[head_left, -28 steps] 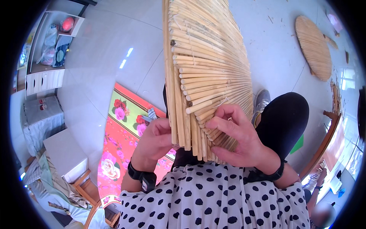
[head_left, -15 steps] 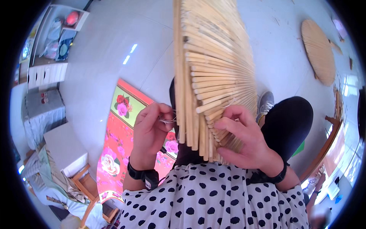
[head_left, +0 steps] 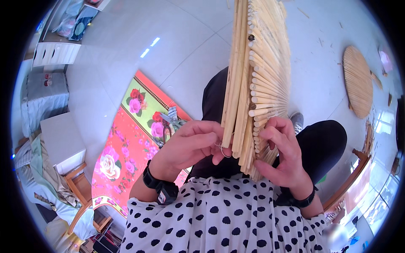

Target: The person weaves a bamboo mat by hand, threading a string through the bamboo strips to secure them. They use a pair of scissors to cut the string and continue weaving the mat while sitting on the floor.

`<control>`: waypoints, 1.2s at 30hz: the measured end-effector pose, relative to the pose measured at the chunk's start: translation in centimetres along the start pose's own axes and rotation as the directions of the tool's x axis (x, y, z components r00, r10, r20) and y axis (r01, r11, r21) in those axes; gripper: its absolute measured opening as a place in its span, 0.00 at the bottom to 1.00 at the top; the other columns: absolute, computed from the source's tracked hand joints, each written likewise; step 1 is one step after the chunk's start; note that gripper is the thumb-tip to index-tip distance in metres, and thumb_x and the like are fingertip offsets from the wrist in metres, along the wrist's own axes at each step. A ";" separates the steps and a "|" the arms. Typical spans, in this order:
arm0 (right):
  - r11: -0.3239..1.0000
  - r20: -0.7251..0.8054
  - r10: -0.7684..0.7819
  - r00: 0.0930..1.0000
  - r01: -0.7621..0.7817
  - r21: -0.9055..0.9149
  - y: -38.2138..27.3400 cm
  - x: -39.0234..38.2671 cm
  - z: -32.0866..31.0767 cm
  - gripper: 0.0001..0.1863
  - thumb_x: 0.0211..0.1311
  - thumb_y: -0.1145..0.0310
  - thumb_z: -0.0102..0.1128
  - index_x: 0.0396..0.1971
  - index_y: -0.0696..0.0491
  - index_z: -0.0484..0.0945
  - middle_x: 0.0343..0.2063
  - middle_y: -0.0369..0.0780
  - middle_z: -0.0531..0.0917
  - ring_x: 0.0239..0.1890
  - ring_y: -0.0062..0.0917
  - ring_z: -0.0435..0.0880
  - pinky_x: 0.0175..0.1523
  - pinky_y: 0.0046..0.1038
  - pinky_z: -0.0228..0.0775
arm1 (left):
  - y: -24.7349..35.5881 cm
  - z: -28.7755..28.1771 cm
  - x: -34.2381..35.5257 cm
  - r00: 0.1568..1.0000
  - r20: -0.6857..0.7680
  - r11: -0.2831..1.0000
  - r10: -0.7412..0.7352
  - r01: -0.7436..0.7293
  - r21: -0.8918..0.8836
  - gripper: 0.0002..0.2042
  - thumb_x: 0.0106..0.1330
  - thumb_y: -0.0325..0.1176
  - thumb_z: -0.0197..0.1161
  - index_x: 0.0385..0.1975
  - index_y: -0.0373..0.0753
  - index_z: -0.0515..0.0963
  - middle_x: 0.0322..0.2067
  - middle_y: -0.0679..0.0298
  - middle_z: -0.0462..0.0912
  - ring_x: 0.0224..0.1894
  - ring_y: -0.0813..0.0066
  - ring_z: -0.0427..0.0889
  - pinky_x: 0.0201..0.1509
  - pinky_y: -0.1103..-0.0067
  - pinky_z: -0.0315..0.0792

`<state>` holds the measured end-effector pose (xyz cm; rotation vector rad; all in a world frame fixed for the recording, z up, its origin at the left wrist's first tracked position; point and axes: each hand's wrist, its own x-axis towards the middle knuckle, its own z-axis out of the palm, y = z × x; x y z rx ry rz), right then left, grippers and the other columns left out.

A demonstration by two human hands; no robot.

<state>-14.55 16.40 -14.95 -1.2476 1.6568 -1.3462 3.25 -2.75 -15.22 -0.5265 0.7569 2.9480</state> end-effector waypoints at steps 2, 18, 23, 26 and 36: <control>1.000 -0.002 -0.003 1.000 0.003 0.001 0.0 0.0 0.0 0.28 0.43 0.77 0.68 0.50 0.54 0.76 0.46 0.43 0.66 0.48 0.33 0.70 0.54 0.30 0.66 | -0.2 0.1 -0.3 0.998 0.025 0.995 0.061 -0.062 0.083 0.10 0.69 0.27 0.57 0.45 0.29 0.78 0.35 0.61 0.81 0.30 0.78 0.77 0.35 0.83 0.73; 1.000 0.004 -0.021 1.000 0.021 0.015 -0.3 0.2 -0.2 0.30 0.46 0.78 0.66 0.55 0.52 0.76 0.48 0.42 0.66 0.49 0.33 0.74 0.56 0.31 0.69 | -1.8 -0.4 1.6 0.947 -0.113 0.939 0.301 -0.315 -0.141 0.11 0.76 0.39 0.51 0.32 0.40 0.69 0.34 0.62 0.73 0.33 0.76 0.74 0.44 0.77 0.72; 1.000 0.009 -0.005 1.000 0.005 0.025 -0.3 0.2 -0.3 0.29 0.46 0.78 0.66 0.54 0.52 0.76 0.47 0.42 0.66 0.48 0.34 0.75 0.55 0.31 0.70 | -2.4 1.2 2.3 0.936 -0.154 0.853 0.317 -0.352 -0.386 0.14 0.79 0.43 0.41 0.34 0.43 0.67 0.26 0.66 0.73 0.30 0.76 0.74 0.44 0.77 0.73; 0.999 0.010 -0.004 1.000 0.004 0.052 -0.3 0.1 -0.2 0.29 0.45 0.79 0.67 0.53 0.53 0.77 0.47 0.42 0.66 0.48 0.32 0.74 0.55 0.30 0.70 | -2.7 1.4 2.2 0.935 -0.199 0.843 0.294 -0.352 -0.406 0.15 0.80 0.43 0.38 0.35 0.43 0.67 0.22 0.67 0.71 0.27 0.78 0.72 0.42 0.77 0.74; 0.995 0.007 -0.018 1.000 0.018 0.101 -0.4 0.0 0.4 0.30 0.45 0.81 0.67 0.53 0.53 0.77 0.47 0.42 0.66 0.48 0.31 0.74 0.54 0.29 0.70 | -2.9 2.0 1.2 0.890 -0.362 0.809 0.277 -0.419 -0.411 0.14 0.80 0.42 0.38 0.37 0.42 0.68 0.33 0.67 0.73 0.22 0.83 0.69 0.43 0.77 0.74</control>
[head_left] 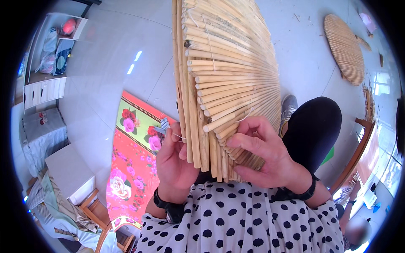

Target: The person weaves a bamboo mat by hand, threading a string through the bamboo strips to secure them. They use a pair of scissors to cut the string and continue weaving the mat while sitting on the floor.

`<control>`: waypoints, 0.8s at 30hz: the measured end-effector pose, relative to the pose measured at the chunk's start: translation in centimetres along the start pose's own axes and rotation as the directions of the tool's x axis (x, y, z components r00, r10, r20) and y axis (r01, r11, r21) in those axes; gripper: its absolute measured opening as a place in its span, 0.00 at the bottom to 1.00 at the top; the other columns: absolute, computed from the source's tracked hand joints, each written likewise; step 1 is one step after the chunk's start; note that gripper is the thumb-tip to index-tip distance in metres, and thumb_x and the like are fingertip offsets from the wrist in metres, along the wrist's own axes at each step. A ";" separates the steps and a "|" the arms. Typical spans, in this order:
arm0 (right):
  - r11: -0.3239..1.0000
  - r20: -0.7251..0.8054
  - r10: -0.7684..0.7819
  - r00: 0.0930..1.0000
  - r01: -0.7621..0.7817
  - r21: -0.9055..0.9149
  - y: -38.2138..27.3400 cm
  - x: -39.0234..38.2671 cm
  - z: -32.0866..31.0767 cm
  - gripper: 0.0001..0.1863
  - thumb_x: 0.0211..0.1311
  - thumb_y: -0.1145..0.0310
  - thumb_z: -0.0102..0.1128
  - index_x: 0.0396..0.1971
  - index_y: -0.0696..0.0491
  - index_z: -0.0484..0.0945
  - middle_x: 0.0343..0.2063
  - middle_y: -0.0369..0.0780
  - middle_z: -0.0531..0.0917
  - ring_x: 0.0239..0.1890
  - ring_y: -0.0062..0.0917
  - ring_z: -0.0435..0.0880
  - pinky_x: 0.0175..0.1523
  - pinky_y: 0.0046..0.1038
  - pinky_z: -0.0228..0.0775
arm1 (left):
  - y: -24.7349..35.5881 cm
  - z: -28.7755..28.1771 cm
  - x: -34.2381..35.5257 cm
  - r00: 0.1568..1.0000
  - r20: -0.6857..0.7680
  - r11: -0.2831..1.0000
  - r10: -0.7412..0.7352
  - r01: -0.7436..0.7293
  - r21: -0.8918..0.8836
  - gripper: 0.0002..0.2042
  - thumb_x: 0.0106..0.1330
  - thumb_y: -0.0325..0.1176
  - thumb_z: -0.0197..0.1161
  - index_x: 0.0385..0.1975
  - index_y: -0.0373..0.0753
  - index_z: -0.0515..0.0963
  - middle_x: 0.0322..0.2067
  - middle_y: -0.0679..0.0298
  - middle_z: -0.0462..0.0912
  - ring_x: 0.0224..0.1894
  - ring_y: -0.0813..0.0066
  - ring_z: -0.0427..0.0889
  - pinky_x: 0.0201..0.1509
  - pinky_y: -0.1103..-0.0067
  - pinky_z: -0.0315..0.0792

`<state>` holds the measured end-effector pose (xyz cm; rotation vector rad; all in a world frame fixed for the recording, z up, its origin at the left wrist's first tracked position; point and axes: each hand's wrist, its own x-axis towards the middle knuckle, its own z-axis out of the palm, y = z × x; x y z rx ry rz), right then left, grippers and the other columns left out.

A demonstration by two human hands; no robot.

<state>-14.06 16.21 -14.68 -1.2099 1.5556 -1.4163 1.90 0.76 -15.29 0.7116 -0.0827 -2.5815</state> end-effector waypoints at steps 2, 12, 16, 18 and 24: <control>1.000 -0.002 0.001 1.000 -0.001 -0.011 -0.1 0.0 -0.1 0.30 0.45 0.81 0.66 0.54 0.52 0.77 0.47 0.41 0.65 0.47 0.32 0.75 0.54 0.30 0.71 | -0.4 0.2 -0.1 0.999 0.034 0.999 0.021 -0.019 -0.049 0.14 0.80 0.41 0.38 0.38 0.41 0.68 0.39 0.68 0.73 0.22 0.83 0.68 0.44 0.76 0.73; 1.000 -0.020 -0.021 1.000 0.021 -0.014 0.0 0.0 0.1 0.29 0.46 0.81 0.66 0.53 0.53 0.77 0.47 0.42 0.66 0.47 0.32 0.74 0.54 0.30 0.70 | -1.1 -1.5 -0.3 0.996 -0.081 0.999 -0.027 0.025 -0.025 0.14 0.80 0.42 0.37 0.37 0.43 0.67 0.35 0.72 0.74 0.17 0.85 0.67 0.45 0.76 0.72; 0.999 -0.016 -0.028 0.999 0.028 -0.024 0.1 0.1 0.0 0.29 0.46 0.81 0.66 0.53 0.53 0.77 0.46 0.42 0.66 0.46 0.32 0.74 0.54 0.29 0.70 | -1.2 -1.1 -0.8 0.988 0.095 0.989 -0.124 0.130 -0.066 0.14 0.80 0.42 0.39 0.33 0.44 0.66 0.28 0.73 0.72 0.16 0.85 0.66 0.39 0.81 0.72; 0.999 -0.023 -0.032 0.999 0.032 -0.010 0.2 0.0 0.1 0.29 0.45 0.81 0.66 0.53 0.53 0.77 0.46 0.42 0.66 0.46 0.32 0.74 0.53 0.29 0.70 | -1.0 -1.0 -0.9 0.992 0.047 0.992 -0.118 0.115 0.054 0.14 0.79 0.43 0.40 0.31 0.44 0.66 0.27 0.72 0.71 0.17 0.84 0.66 0.36 0.83 0.71; 1.000 -0.033 -0.026 0.999 0.025 -0.012 0.1 -0.1 0.2 0.29 0.45 0.81 0.66 0.53 0.53 0.77 0.46 0.42 0.66 0.45 0.32 0.73 0.52 0.29 0.70 | 0.5 -0.2 -0.8 0.993 0.103 0.931 -0.066 0.024 0.364 0.13 0.77 0.41 0.46 0.31 0.41 0.64 0.29 0.66 0.71 0.21 0.80 0.70 0.29 0.85 0.69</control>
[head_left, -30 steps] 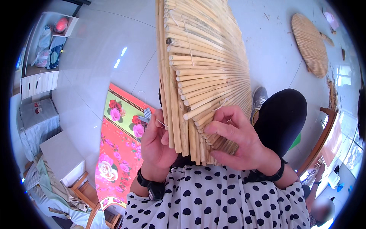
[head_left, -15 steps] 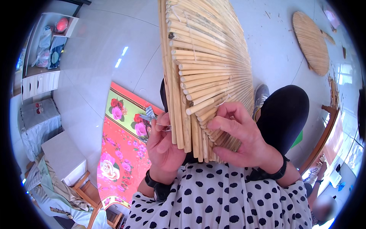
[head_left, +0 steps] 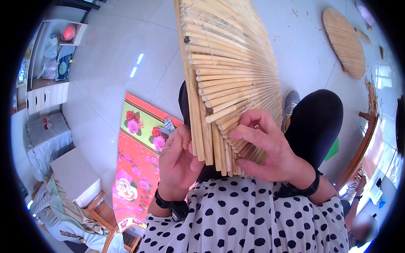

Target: The person weaves a bamboo mat by hand, threading a string through the bamboo strips to secure them. They use a pair of scissors to cut the string and continue weaving the mat while sitting on the floor.

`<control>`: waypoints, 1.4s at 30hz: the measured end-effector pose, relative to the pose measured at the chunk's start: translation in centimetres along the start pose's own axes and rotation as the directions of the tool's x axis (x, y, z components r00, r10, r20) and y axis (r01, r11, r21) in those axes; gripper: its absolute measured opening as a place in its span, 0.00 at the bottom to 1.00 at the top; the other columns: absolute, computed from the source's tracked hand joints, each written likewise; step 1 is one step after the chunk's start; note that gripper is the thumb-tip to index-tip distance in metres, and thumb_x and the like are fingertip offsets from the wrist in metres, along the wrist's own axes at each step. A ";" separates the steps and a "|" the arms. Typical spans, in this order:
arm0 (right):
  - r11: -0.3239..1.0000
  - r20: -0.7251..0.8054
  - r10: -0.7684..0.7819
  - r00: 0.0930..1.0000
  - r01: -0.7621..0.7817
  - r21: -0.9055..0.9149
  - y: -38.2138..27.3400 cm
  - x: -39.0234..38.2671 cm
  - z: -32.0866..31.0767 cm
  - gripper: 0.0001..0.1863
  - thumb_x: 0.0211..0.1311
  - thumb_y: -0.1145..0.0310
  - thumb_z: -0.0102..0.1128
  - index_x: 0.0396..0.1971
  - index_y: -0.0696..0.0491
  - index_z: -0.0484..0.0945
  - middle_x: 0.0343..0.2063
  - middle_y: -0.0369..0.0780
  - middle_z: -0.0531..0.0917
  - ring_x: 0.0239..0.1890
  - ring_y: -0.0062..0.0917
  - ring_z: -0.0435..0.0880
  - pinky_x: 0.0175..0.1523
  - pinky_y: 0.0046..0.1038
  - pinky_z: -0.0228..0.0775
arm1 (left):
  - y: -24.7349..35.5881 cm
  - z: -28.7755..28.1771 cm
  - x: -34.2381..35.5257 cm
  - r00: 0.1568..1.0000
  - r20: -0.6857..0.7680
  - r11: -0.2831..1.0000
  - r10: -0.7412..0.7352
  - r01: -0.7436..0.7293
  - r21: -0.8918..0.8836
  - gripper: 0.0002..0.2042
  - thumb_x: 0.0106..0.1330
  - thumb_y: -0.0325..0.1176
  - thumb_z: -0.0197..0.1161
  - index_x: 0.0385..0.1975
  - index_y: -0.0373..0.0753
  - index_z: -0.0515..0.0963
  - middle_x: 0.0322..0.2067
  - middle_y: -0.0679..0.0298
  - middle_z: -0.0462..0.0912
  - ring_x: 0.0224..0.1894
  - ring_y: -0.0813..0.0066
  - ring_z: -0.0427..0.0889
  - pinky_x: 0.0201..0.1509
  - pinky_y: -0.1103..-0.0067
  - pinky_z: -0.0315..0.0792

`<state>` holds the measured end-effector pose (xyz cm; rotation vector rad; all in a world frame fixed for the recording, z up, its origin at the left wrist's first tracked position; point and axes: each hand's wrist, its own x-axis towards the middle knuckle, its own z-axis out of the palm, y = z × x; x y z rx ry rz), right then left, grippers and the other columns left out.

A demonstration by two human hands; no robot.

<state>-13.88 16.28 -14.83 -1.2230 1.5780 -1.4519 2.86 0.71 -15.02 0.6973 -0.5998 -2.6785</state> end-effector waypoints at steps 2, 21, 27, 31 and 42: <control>1.000 -0.016 -0.011 1.000 0.011 -0.007 0.0 -0.1 0.1 0.29 0.45 0.81 0.66 0.54 0.53 0.76 0.47 0.42 0.66 0.45 0.32 0.73 0.52 0.29 0.70 | 0.4 0.8 -0.1 1.000 0.003 0.998 0.024 -0.024 0.061 0.12 0.77 0.39 0.47 0.32 0.39 0.63 0.30 0.64 0.72 0.23 0.78 0.71 0.28 0.85 0.69; 0.996 -0.075 -0.052 0.996 0.058 0.073 0.8 -0.7 0.6 0.33 0.45 0.80 0.65 0.58 0.52 0.74 0.49 0.44 0.65 0.50 0.36 0.72 0.53 0.32 0.71 | 4.3 8.2 0.0 0.902 0.432 -0.619 0.014 -0.331 0.712 0.24 0.49 0.35 0.75 0.50 0.48 0.83 0.19 0.68 0.59 0.19 0.74 0.62 0.21 0.77 0.57; 0.993 -0.077 -0.038 0.996 0.047 0.108 0.9 -0.8 0.6 0.31 0.46 0.79 0.66 0.57 0.52 0.74 0.49 0.44 0.66 0.50 0.36 0.72 0.51 0.31 0.72 | 3.7 8.6 -0.7 0.928 0.371 -0.632 0.028 -0.271 0.726 0.21 0.51 0.30 0.73 0.48 0.46 0.84 0.20 0.67 0.60 0.19 0.76 0.61 0.21 0.78 0.57; 0.994 -0.084 -0.044 0.995 0.052 0.101 1.1 -0.8 0.3 0.31 0.47 0.77 0.67 0.56 0.51 0.75 0.48 0.44 0.67 0.52 0.35 0.71 0.52 0.30 0.71 | 3.5 8.0 -0.5 0.931 0.361 -0.556 0.047 -0.276 0.784 0.20 0.52 0.29 0.73 0.48 0.48 0.85 0.20 0.68 0.58 0.18 0.76 0.61 0.20 0.78 0.57; 0.977 -0.081 -0.037 0.996 0.053 0.207 1.4 -0.5 -0.2 0.31 0.46 0.75 0.67 0.56 0.51 0.75 0.46 0.43 0.67 0.50 0.33 0.70 0.53 0.29 0.69 | 3.6 7.5 -0.2 0.936 0.347 -0.428 0.060 -0.290 0.856 0.22 0.50 0.26 0.74 0.49 0.47 0.84 0.21 0.68 0.62 0.19 0.78 0.63 0.21 0.80 0.57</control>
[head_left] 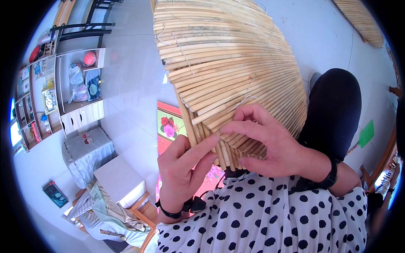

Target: The person weaves a bamboo mat by hand, threading a string through the bamboo strips to secure them. They use a pair of scissors to cut the string and continue weaving the mat while sitting on the floor.

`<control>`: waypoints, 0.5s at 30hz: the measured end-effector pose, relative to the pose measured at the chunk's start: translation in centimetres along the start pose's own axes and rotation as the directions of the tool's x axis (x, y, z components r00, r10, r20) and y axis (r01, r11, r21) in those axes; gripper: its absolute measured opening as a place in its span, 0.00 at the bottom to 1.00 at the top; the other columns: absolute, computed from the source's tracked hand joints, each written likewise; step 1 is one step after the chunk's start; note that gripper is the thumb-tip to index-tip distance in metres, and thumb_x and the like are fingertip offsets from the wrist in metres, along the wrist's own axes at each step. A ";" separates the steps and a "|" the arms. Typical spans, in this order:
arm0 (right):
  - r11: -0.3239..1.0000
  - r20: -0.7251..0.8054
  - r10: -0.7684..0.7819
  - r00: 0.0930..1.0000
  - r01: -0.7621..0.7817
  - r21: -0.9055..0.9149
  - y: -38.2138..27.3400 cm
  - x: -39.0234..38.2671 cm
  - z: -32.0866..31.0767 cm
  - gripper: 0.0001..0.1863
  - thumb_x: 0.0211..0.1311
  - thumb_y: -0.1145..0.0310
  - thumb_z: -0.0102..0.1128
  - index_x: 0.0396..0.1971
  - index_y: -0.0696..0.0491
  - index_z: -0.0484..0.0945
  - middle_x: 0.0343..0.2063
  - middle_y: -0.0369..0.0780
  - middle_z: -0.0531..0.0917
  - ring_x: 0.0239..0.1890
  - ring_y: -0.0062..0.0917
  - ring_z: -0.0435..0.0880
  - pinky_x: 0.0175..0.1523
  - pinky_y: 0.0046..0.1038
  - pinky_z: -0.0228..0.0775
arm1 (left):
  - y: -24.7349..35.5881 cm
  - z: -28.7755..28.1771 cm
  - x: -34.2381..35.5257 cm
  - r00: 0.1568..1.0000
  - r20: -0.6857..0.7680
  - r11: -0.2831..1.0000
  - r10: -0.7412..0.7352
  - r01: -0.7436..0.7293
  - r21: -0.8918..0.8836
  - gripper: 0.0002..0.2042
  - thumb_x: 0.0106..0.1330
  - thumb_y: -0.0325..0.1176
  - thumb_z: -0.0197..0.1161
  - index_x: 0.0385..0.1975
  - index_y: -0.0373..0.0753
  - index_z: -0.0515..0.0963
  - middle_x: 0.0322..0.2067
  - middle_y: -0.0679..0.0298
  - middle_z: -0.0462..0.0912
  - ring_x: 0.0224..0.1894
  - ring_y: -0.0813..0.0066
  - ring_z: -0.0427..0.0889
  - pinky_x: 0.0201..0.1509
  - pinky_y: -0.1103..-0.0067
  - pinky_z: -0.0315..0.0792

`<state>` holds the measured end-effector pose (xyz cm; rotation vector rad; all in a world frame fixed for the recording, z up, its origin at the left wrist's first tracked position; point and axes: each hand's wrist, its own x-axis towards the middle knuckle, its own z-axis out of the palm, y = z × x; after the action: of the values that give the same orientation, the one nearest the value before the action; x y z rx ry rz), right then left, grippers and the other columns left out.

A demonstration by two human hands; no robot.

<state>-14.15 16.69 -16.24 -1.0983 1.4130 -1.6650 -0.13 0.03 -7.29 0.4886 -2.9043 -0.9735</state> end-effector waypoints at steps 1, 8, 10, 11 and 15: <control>1.000 0.005 -0.002 1.000 0.002 -0.006 0.0 0.1 0.0 0.31 0.46 0.75 0.68 0.56 0.51 0.75 0.46 0.42 0.67 0.49 0.33 0.70 0.52 0.29 0.69 | -0.1 0.0 0.0 1.000 0.002 1.000 0.002 -0.002 -0.002 0.22 0.50 0.26 0.74 0.49 0.47 0.84 0.21 0.68 0.62 0.19 0.78 0.63 0.21 0.80 0.57; 0.997 0.034 0.009 0.999 -0.006 -0.076 -0.1 0.0 0.1 0.31 0.45 0.75 0.69 0.56 0.51 0.75 0.46 0.42 0.67 0.45 0.31 0.71 0.50 0.29 0.70 | -0.4 -0.1 0.1 1.000 0.022 1.000 -0.002 0.002 0.001 0.22 0.50 0.26 0.74 0.48 0.46 0.84 0.21 0.68 0.62 0.19 0.78 0.63 0.21 0.80 0.57; 0.998 0.040 0.015 0.999 -0.013 -0.067 -0.1 0.0 0.2 0.31 0.45 0.75 0.69 0.56 0.51 0.75 0.46 0.42 0.67 0.47 0.32 0.71 0.52 0.30 0.70 | -0.5 0.1 0.0 1.000 0.005 0.999 -0.003 0.003 -0.035 0.21 0.50 0.26 0.74 0.48 0.46 0.84 0.21 0.69 0.62 0.19 0.78 0.63 0.21 0.80 0.57; 0.998 0.037 0.014 0.999 -0.011 -0.056 0.0 0.0 0.1 0.32 0.45 0.75 0.69 0.56 0.51 0.75 0.47 0.42 0.68 0.48 0.33 0.71 0.53 0.30 0.69 | -0.6 0.2 -0.2 1.000 -0.004 0.999 -0.004 0.004 -0.039 0.21 0.50 0.25 0.74 0.48 0.45 0.84 0.21 0.69 0.64 0.19 0.78 0.63 0.21 0.80 0.57; 1.000 0.014 0.018 1.000 -0.018 0.013 0.1 0.0 -0.5 0.32 0.46 0.74 0.68 0.56 0.51 0.74 0.49 0.43 0.68 0.53 0.35 0.71 0.58 0.31 0.68 | -0.6 0.3 0.0 1.000 -0.029 0.999 0.010 -0.012 -0.048 0.21 0.50 0.25 0.73 0.47 0.44 0.84 0.22 0.68 0.69 0.19 0.79 0.64 0.21 0.81 0.59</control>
<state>-14.66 16.86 -16.40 -1.0852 1.3970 -1.6489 -0.02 -0.23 -7.83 0.4792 -2.8476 -1.0238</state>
